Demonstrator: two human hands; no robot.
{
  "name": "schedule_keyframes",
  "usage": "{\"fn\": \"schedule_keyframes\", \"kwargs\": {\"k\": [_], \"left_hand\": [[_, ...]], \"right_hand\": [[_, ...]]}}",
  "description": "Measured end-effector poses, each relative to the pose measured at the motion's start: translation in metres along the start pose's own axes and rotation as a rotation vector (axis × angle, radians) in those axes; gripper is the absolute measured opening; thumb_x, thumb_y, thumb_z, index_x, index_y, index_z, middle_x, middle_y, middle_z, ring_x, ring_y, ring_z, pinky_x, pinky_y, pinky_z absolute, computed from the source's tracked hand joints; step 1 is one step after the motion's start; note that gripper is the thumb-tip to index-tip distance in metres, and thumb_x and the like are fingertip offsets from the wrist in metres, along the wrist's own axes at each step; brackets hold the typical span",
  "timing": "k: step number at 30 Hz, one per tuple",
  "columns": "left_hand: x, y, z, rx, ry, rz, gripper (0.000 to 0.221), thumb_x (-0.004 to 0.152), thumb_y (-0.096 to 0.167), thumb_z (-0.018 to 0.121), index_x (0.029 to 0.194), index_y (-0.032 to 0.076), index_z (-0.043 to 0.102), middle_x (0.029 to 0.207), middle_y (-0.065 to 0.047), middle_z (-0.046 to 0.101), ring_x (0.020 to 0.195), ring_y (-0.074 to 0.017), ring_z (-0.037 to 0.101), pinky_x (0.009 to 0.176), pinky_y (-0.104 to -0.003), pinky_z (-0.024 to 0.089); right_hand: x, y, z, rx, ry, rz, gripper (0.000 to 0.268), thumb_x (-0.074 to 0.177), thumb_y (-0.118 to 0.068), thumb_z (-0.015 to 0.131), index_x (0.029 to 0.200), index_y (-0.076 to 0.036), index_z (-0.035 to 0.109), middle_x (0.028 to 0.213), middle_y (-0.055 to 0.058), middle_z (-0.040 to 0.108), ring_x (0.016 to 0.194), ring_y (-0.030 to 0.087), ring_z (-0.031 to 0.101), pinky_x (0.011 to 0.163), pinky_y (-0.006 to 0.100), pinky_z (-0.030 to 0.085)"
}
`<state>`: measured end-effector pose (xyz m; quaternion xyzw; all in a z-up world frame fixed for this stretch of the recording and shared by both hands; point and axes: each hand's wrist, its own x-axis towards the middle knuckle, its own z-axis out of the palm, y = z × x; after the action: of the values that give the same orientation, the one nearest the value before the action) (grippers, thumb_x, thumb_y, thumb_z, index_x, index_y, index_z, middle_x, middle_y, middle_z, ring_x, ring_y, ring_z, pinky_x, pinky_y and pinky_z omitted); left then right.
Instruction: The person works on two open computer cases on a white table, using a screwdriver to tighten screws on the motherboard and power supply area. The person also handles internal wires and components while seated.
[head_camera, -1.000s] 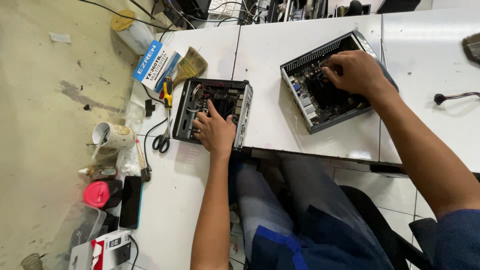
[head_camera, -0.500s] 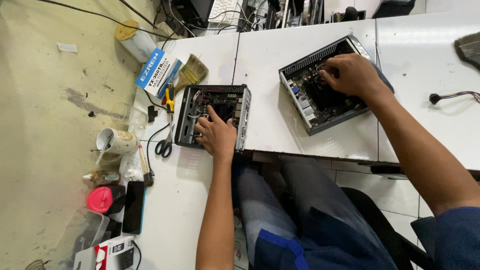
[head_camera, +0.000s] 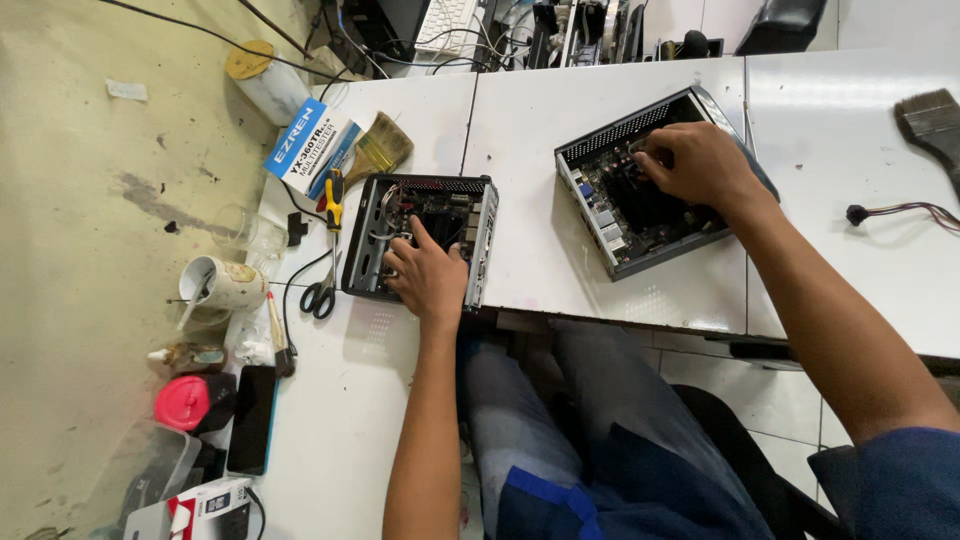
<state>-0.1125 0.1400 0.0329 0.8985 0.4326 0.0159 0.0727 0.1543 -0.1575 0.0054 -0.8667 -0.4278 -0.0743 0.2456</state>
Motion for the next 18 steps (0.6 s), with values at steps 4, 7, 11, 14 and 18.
{"fn": "schedule_keyframes", "kwargs": {"k": [4, 7, 11, 14, 18], "left_hand": [[-0.003, 0.002, -0.008, -0.006, 0.002, 0.061, 0.081, 0.101, 0.045, 0.073, 0.167, 0.011, 0.040, 0.128, -0.014, 0.045, 0.121, -0.0357, 0.044, 0.096, -0.060, 0.045], [-0.007, 0.012, -0.009, -0.015, 0.000, 0.142, 0.076, 0.104, 0.043, 0.071, 0.166, 0.010, 0.041, 0.127, -0.014, 0.045, 0.120, -0.0348, 0.044, 0.095, -0.057, 0.046], [-0.009, 0.034, 0.003, -0.026, -0.028, 0.071, 0.077, 0.108, 0.042, 0.066, 0.169, 0.008, 0.032, 0.129, -0.015, 0.040, 0.121, -0.0345, 0.040, 0.089, -0.056, 0.047], [-0.004, 0.039, 0.015, -0.124, -0.020, 0.040, 0.081, 0.106, 0.038, 0.069, 0.169, 0.005, 0.030, 0.131, -0.018, 0.040, 0.122, -0.0380, 0.039, 0.087, -0.059, 0.047], [0.016, 0.014, 0.047, -0.579, 0.157, -0.039, 0.078, 0.098, 0.023, 0.075, 0.167, 0.012, 0.040, 0.138, -0.017, 0.040, 0.127, -0.0404, 0.039, 0.096, -0.060, 0.047]], "right_hand": [[0.000, -0.001, 0.000, 0.011, 0.020, -0.015, 0.018, 0.099, -0.026, 0.078, 0.091, -0.010, 0.075, 0.076, 0.013, 0.068, 0.078, 0.038, 0.072, 0.075, 0.045, 0.057], [-0.003, -0.003, -0.001, 0.040, 0.066, -0.037, 0.015, 0.098, -0.023, 0.079, 0.093, -0.010, 0.075, 0.077, 0.014, 0.068, 0.078, 0.038, 0.072, 0.074, 0.046, 0.058], [-0.010, -0.036, 0.003, 0.165, 0.200, -0.074, 0.011, 0.100, -0.020, 0.081, 0.097, -0.010, 0.075, 0.080, 0.010, 0.068, 0.080, 0.033, 0.071, 0.075, 0.042, 0.057], [-0.033, -0.082, 0.009, 0.136, 0.163, -0.107, 0.012, 0.094, -0.020, 0.081, 0.098, -0.010, 0.075, 0.082, 0.010, 0.067, 0.084, 0.034, 0.071, 0.078, 0.044, 0.058], [-0.073, -0.108, 0.033, 0.057, 0.136, -0.002, 0.015, 0.098, -0.025, 0.074, 0.098, -0.010, 0.072, 0.079, 0.007, 0.062, 0.078, 0.029, 0.068, 0.072, 0.039, 0.058]]}}
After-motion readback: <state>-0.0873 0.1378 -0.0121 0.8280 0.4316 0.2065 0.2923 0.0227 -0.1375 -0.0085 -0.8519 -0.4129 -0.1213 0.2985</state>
